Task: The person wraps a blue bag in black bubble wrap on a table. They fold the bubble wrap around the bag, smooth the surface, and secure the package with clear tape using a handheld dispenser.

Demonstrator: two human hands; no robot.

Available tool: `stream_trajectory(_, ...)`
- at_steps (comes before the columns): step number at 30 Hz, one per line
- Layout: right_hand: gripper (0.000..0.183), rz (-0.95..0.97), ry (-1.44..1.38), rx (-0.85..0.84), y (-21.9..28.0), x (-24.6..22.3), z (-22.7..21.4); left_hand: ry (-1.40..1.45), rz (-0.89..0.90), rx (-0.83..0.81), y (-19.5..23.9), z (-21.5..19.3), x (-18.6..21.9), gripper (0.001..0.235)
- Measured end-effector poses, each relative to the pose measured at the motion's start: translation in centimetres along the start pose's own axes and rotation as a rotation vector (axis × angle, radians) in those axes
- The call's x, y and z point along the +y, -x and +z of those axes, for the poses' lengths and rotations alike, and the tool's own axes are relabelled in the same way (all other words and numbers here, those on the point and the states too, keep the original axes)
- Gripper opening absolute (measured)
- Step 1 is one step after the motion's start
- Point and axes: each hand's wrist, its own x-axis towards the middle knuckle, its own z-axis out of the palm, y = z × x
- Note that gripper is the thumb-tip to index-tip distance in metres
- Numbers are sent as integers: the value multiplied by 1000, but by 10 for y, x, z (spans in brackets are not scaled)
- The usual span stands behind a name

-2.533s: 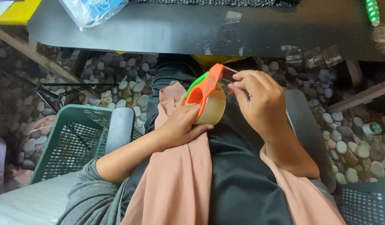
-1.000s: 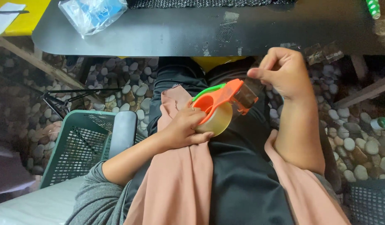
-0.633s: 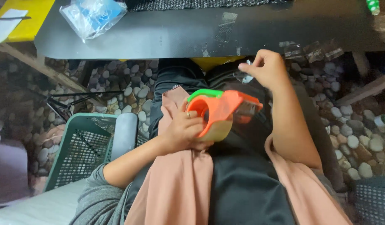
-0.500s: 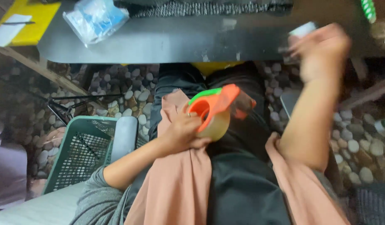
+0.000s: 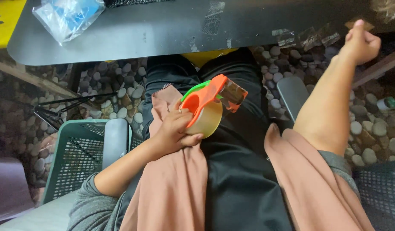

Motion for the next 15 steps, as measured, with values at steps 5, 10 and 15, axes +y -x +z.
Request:
stream_trajectory(5, 39, 229, 363, 40, 35, -22, -1, 31, -29, -2, 2, -2, 2, 41)
stream_trajectory(10, 42, 460, 434, -5, 36, -32, -2, 60, -62, -10, -1, -8, 10, 35)
stream_trajectory(15, 94, 479, 668, 157, 13, -66, 15, 71, -162, -19, 9, -8, 4, 34)
